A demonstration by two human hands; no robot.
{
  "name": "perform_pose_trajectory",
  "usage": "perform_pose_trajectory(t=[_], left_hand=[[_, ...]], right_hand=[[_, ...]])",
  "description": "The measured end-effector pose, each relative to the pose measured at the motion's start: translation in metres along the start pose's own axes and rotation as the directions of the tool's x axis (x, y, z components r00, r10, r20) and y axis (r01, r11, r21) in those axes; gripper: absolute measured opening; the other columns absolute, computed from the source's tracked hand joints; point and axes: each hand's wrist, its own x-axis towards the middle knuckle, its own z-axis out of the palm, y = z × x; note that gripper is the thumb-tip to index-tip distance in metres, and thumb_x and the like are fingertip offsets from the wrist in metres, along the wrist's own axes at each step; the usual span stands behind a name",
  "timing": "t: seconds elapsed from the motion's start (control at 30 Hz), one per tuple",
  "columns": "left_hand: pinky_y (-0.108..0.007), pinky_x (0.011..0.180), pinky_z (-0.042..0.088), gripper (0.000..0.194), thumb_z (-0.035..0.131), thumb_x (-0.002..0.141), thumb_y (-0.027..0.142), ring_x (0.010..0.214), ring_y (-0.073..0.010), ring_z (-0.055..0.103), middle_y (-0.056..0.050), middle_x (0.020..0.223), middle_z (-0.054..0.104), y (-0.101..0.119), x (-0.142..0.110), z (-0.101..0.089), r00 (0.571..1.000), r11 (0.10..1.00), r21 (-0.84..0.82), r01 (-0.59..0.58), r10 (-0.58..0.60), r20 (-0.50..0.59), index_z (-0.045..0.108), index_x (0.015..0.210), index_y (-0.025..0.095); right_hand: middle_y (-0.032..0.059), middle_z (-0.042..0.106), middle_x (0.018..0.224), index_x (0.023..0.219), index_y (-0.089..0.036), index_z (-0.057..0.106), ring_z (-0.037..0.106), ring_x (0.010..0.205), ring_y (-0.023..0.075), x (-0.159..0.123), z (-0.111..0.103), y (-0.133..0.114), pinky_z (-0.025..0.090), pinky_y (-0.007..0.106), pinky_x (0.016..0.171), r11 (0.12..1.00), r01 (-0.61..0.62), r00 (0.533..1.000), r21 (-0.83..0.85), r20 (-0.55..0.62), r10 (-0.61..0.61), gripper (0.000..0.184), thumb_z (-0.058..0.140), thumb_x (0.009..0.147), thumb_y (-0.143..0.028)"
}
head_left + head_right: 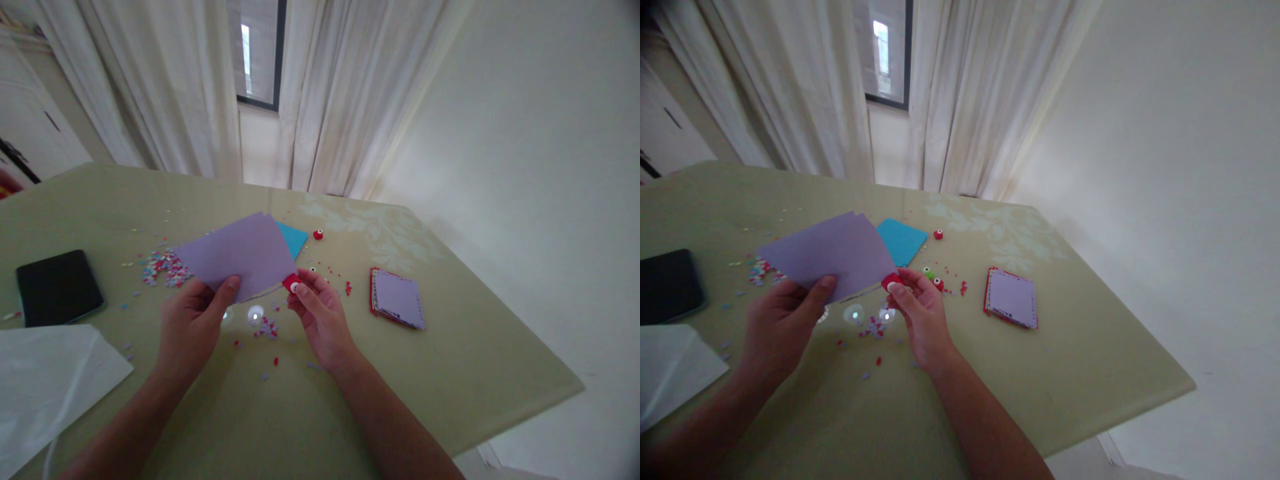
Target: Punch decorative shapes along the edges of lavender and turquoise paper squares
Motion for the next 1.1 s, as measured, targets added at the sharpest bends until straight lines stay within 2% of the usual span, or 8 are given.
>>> perform_pose_trajectory(t=[0.27,0.4,0.57,0.8,1.1], left_hand=[[-0.026,0.041,0.029,0.042,0.08,0.076,0.062,0.047,-0.0136,0.044,0.004,0.053,0.055,0.0091,0.0002,0.0002,1.0,0.998,-0.053,0.03,-0.03,0.011,0.064,0.067,0.024],[-0.026,0.042,0.03,0.041,0.079,0.077,0.06,0.047,-0.0131,0.042,0.004,0.051,0.053,0.0092,-0.0024,0.0005,0.999,0.998,-0.046,0.036,-0.035,0.023,0.062,0.066,0.024],[-0.026,0.041,0.027,0.038,0.078,0.078,0.053,0.046,-0.013,0.041,0.005,0.049,0.05,0.0084,-0.004,0.0016,1.0,1.0,-0.012,-0.011,0.011,0.003,0.06,0.06,0.025],[-0.027,0.043,0.033,0.034,0.077,0.078,0.054,0.048,-0.0149,0.047,0.002,0.054,0.061,0.0076,-0.0023,0.0022,0.999,0.999,0.003,-0.037,0.037,0.032,0.066,0.065,0.024],[-0.026,0.041,0.029,0.037,0.077,0.078,0.053,0.045,-0.0143,0.043,0.003,0.048,0.054,0.0061,-0.0015,0.0019,0.996,0.995,0.051,-0.088,0.087,0.016,0.062,0.059,0.025]], right_hand=[[0.0025,0.08,0.102,0.109,-0.025,0.08,0.067,0.079,0.0134,-0.0018,0.0008,-0.0014,0.057,0.027,0.076,0.999,0.037,0.999,-0.031,0.005,-0.037,0.044,0.1,0.074,-0.041],[0.0015,0.078,0.099,0.108,-0.025,0.079,0.067,0.075,0.0123,-0.0012,0.0002,0.0,0.059,0.026,0.073,1.0,-0.001,1.0,0.028,-0.007,0.001,0.046,0.101,0.072,-0.043],[0.0008,0.078,0.096,0.109,-0.023,0.08,0.068,0.074,0.0115,0.0,-0.0016,0.0005,0.059,0.024,0.071,0.997,-0.037,0.999,0.064,0.002,0.037,0.049,0.103,0.071,-0.043],[0.0005,0.076,0.093,0.108,-0.023,0.082,0.066,0.071,0.0116,0.0029,-0.0033,-0.0006,0.059,0.026,0.071,0.998,-0.029,1.0,0.056,0.009,0.029,0.048,0.102,0.07,-0.045],[-0.001,0.073,0.084,0.097,-0.024,0.083,0.059,0.066,0.0115,0.0043,-0.0044,-0.0001,0.049,0.027,0.064,0.998,-0.004,0.999,-0.063,0.035,0.006,0.045,0.104,0.064,-0.045]])
